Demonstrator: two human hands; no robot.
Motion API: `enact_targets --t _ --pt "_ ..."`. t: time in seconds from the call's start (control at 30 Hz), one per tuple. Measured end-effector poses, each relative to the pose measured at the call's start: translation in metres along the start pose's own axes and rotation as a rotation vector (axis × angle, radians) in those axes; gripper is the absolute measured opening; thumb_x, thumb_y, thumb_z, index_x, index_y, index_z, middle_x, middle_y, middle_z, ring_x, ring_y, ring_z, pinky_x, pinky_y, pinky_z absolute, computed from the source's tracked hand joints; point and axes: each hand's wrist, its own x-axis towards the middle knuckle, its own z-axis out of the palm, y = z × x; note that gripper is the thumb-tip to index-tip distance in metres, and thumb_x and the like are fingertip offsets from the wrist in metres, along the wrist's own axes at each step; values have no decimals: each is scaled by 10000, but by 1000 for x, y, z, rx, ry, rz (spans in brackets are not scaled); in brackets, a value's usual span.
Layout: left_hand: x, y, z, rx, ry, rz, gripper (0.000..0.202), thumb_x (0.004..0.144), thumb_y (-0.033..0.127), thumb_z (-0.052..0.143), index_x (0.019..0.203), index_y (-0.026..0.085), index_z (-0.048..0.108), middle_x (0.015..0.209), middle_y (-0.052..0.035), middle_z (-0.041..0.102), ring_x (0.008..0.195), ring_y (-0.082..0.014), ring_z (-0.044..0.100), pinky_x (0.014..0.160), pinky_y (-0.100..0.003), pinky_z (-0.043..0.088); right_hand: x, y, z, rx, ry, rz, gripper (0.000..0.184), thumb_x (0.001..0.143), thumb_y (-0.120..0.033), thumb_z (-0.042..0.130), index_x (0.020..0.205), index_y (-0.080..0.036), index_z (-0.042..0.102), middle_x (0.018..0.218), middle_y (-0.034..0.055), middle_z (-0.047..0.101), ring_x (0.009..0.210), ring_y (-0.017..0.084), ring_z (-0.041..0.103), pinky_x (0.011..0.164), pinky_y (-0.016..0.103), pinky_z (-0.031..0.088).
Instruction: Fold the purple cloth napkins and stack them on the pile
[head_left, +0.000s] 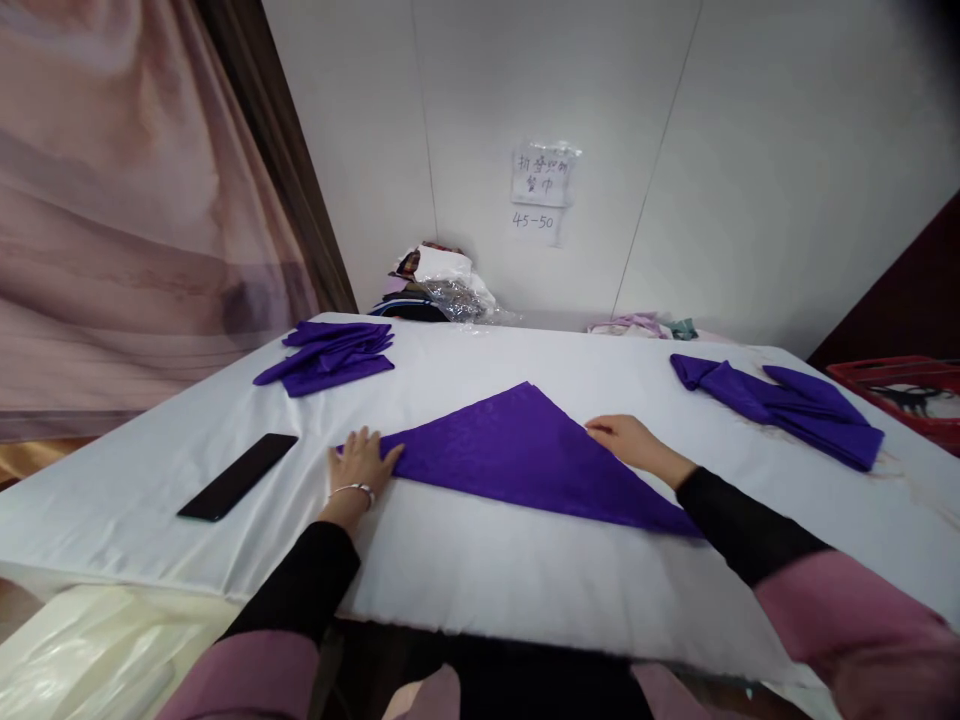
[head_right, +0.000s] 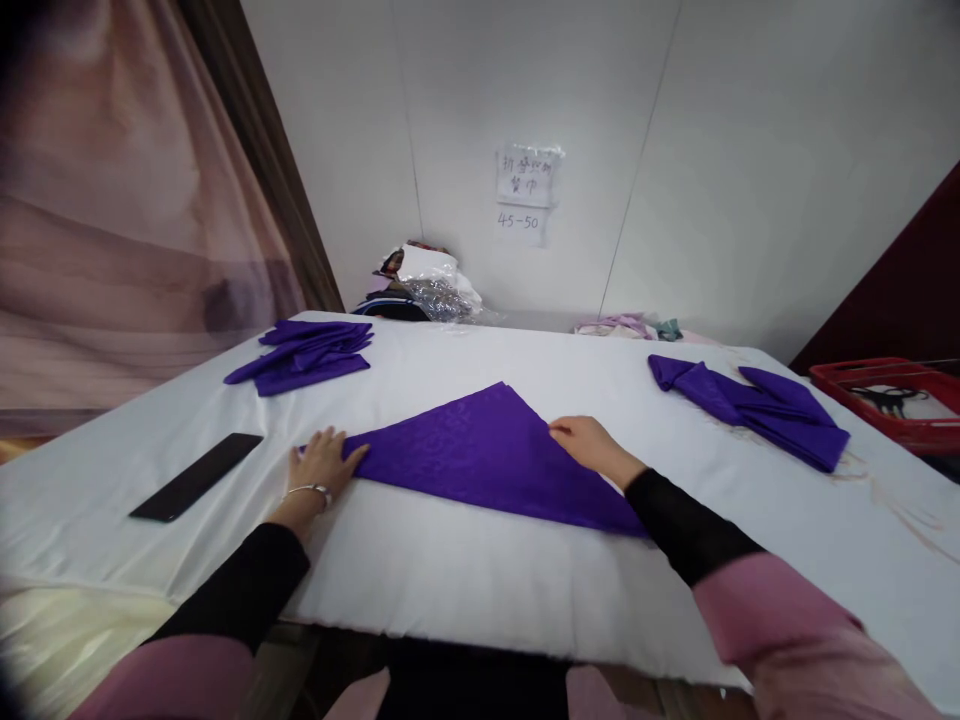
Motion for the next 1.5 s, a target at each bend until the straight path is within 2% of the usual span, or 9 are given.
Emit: enact_targets --t 0.1,0.2,0.3,0.43,0.63,0.93,1.23,1.4,1.5 --pt "9 -23 3 -58 40 -193 613 875 490 314 1280 64 488 1443 -197 376 1353 -332 277 1083 -518 233 64 -12 10 -56 2 79 260 831 -243 489 894 -172 731 894 34 729 838 175 651 736 232 451" --pt "13 -32 4 -93 55 -256 601 879 431 295 1303 36 453 1390 -206 441 1313 -314 351 1069 -462 284 115 -16 29 -89 30 149 265 839 -236 487 904 -150 729 939 66 720 881 184 642 734 226 429" --pt "16 -34 1 -150 62 -310 569 869 417 318 1293 72 475 1331 -198 500 1252 -321 428 1037 -461 329 148 -15 49 -116 48 223 261 843 -268 502 891 -146 728 960 95 711 894 197 637 718 234 418" --pt "19 -40 -4 -209 68 -341 515 852 447 357 1183 117 573 1237 -181 554 1187 -350 475 983 -485 368 173 -13 68 -134 69 308 241 819 -309 553 886 -143 715 957 115 699 868 211 630 672 249 406" --pt "21 -48 -6 -190 -2 -329 417 812 468 404 940 169 664 1152 -153 579 1146 -342 496 959 -471 399 179 -4 80 -114 107 335 124 809 -255 586 813 -173 679 871 57 687 771 166 603 616 235 371" --pt "23 -50 -4 -189 6 -350 368 818 452 386 896 190 633 1151 -125 586 1120 -334 509 936 -479 426 179 -4 73 -88 170 217 133 859 -270 538 802 -190 628 836 12 659 764 131 569 653 214 377" --pt "19 -50 -2 -144 32 -373 303 828 396 402 818 178 612 1124 -147 578 1142 -341 486 931 -480 424 194 -12 87 -150 163 222 163 861 -243 533 755 -168 633 866 61 654 763 166 562 623 255 353" --pt "18 -49 -2 -133 29 -359 288 826 388 402 806 182 602 1138 -139 568 1154 -339 473 944 -481 413 191 -8 93 -190 182 192 190 883 -265 514 779 -173 644 913 71 639 834 177 568 684 262 383" --pt "17 -48 -1 -147 47 -338 285 816 384 421 809 176 616 1134 -151 572 1155 -348 469 940 -494 411 190 -8 90 -207 208 176 179 877 -275 523 875 -155 656 974 109 635 931 219 565 767 298 409"
